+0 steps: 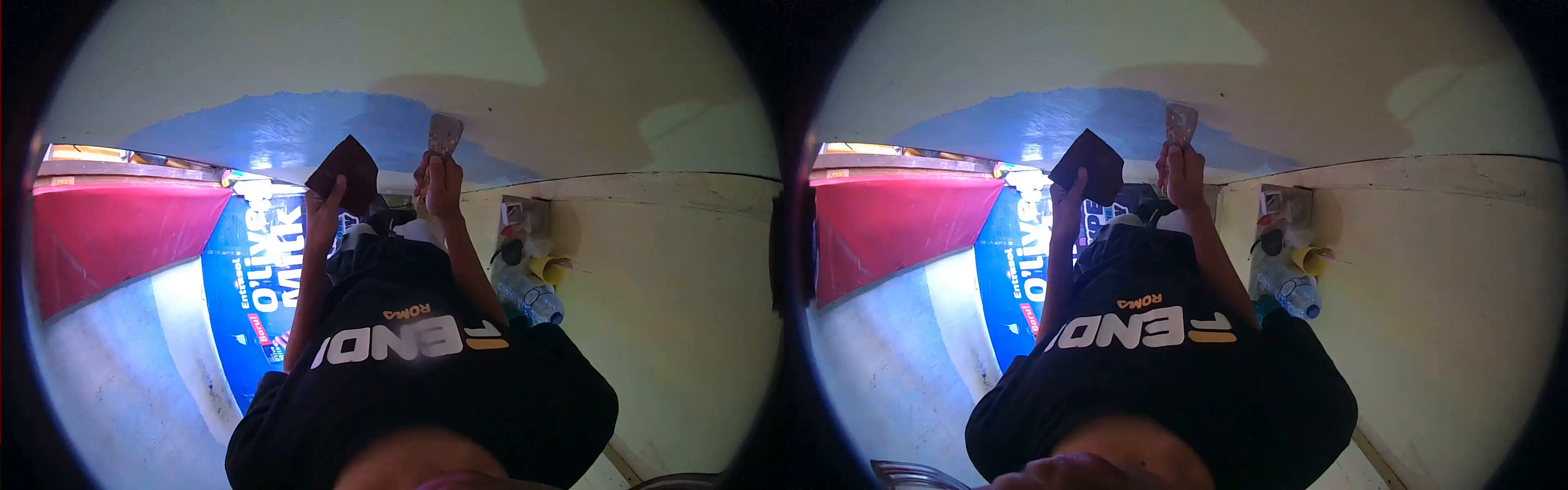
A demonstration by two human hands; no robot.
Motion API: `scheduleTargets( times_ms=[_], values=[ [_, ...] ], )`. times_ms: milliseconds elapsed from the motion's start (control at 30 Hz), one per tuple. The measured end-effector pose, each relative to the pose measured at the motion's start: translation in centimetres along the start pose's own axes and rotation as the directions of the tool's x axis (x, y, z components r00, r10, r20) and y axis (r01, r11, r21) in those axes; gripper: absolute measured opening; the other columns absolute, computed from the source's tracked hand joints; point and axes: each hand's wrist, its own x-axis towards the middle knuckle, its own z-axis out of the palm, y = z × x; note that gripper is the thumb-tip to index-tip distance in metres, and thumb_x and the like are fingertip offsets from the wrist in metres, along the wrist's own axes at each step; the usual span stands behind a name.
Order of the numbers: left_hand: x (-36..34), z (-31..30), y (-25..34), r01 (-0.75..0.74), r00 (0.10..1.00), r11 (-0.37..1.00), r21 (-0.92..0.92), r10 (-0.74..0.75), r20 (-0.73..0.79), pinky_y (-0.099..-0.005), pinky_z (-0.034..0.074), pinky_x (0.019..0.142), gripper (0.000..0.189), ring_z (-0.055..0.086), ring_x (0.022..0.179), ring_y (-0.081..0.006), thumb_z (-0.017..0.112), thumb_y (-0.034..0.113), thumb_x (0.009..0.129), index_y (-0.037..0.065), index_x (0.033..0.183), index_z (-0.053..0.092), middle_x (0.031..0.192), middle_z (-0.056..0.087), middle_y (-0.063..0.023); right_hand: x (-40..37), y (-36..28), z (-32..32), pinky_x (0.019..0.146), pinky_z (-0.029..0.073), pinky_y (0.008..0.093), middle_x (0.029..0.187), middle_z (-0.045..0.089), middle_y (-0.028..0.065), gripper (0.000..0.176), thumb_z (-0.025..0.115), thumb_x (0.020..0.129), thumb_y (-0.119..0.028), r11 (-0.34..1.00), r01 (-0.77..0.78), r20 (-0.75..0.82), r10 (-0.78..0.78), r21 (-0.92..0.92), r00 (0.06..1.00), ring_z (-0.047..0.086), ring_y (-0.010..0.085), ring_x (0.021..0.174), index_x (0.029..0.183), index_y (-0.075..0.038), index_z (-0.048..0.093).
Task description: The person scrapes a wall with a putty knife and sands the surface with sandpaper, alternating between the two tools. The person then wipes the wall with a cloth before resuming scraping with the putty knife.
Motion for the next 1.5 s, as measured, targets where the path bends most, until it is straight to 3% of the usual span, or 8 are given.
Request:
scheduleTargets(
  times_ms=[400, 533, 633, 767, 900, 1000, 1100, 1500],
  values=[
    [1.1, -0.1, 0.2, -0.054, 0.998, 0.995, 0.089, 0.052, 0.022, -0.0303, 0.046, 0.084, 0.037, 0.060, 0.094, -0.0135, 0.062, 0.025, 0.093, -0.002, 0.118, 0.060, 0.104, 0.066, -0.0078, 0.7, -1.0, -0.6, 0.043, 0.043, 0.0272, 0.055, 0.049, 0.0041, 0.040, 0.038, 0.100, -0.032, 0.988, 0.012, 0.059, -0.003, -0.151, 0.998, 0.047, 0.0104, 0.045, 0.076, -0.003, 0.050],
    [1.6, -0.4, 0.1, 0.078, 0.995, 0.993, 0.083, -0.083, 0.057, -0.0308, 0.046, 0.086, 0.036, 0.059, 0.097, -0.0139, 0.062, 0.023, 0.094, -0.002, 0.120, 0.059, 0.108, 0.066, -0.0084, 0.9, -0.9, -0.3, 0.039, 0.039, 0.0254, 0.052, 0.049, 0.0020, 0.033, 0.040, 0.100, -0.023, 0.998, 0.023, 0.038, -0.021, -0.065, 0.999, 0.046, 0.0094, 0.042, 0.079, -0.001, 0.053],
    [1.8, 0.2, 0.6, -0.058, 0.998, 0.998, 0.021, 0.057, 0.039, -0.0305, 0.046, 0.087, 0.036, 0.060, 0.099, -0.0144, 0.062, 0.023, 0.093, -0.002, 0.120, 0.060, 0.107, 0.067, -0.0086, 0.3, -1.0, 0.2, 0.040, 0.040, 0.0260, 0.052, 0.048, 0.0025, 0.035, 0.040, 0.100, -0.026, 0.999, -0.035, 0.015, 0.036, -0.035, 0.999, 0.046, 0.0099, 0.042, 0.078, -0.002, 0.052],
    [2.3, -0.7, -0.5, 0.026, 0.997, 0.999, 0.038, -0.028, 0.071, -0.0304, 0.045, 0.089, 0.036, 0.059, 0.101, -0.0143, 0.062, 0.022, 0.093, -0.001, 0.121, 0.059, 0.109, 0.066, -0.0088, -0.4, 0.3, -0.8, 0.043, 0.042, 0.0268, 0.054, 0.047, 0.0036, 0.039, 0.039, 0.100, -0.031, 0.993, -0.073, 0.009, 0.075, -0.096, 0.997, 0.048, 0.0111, 0.043, 0.075, -0.004, 0.049],
    [2.5, -0.2, 0.0, -0.111, 0.993, 0.989, 0.095, 0.105, 0.059, -0.0303, 0.045, 0.088, 0.034, 0.059, 0.097, -0.0135, 0.062, 0.022, 0.094, -0.001, 0.118, 0.061, 0.107, 0.066, -0.0083, 0.1, -0.7, -0.4, 0.042, 0.042, 0.0264, 0.054, 0.048, 0.0040, 0.039, 0.039, 0.100, -0.031, 0.993, -0.049, 0.026, 0.052, -0.109, 0.998, 0.050, 0.0114, 0.043, 0.072, -0.004, 0.049],
    [2.3, 0.2, 0.4, 0.083, 0.996, 0.996, 0.036, -0.085, 0.032, -0.0303, 0.045, 0.088, 0.033, 0.058, 0.099, -0.0134, 0.062, 0.022, 0.094, -0.002, 0.118, 0.061, 0.107, 0.066, -0.0082, 0.6, -1.7, 0.2, 0.042, 0.042, 0.0261, 0.054, 0.049, 0.0041, 0.040, 0.039, 0.100, -0.031, 0.998, -0.001, 0.035, 0.003, -0.066, 0.999, 0.050, 0.0113, 0.043, 0.072, -0.005, 0.048],
    [2.6, 0.1, 0.2, -0.030, 0.998, 0.994, 0.101, 0.024, 0.061, -0.0308, 0.045, 0.089, 0.035, 0.058, 0.100, -0.0134, 0.061, 0.023, 0.094, -0.001, 0.120, 0.060, 0.108, 0.066, -0.0082, -0.1, -0.2, 0.2, 0.042, 0.043, 0.0263, 0.054, 0.049, 0.0041, 0.040, 0.039, 0.100, -0.031, 0.996, -0.092, 0.016, 0.092, 0.011, 0.996, 0.049, 0.0109, 0.044, 0.072, -0.005, 0.049],
    [3.0, -0.6, -1.1, 0.034, 0.996, 0.999, 0.036, -0.036, 0.075, -0.0305, 0.046, 0.086, 0.035, 0.059, 0.098, -0.0139, 0.062, 0.024, 0.094, -0.001, 0.118, 0.060, 0.107, 0.066, -0.0076, -0.3, 0.0, 0.0, 0.042, 0.043, 0.0267, 0.055, 0.049, 0.0038, 0.040, 0.038, 0.100, -0.033, 0.995, -0.039, -0.015, 0.038, -0.087, 0.999, 0.049, 0.0111, 0.043, 0.075, -0.004, 0.050]
  ],
)
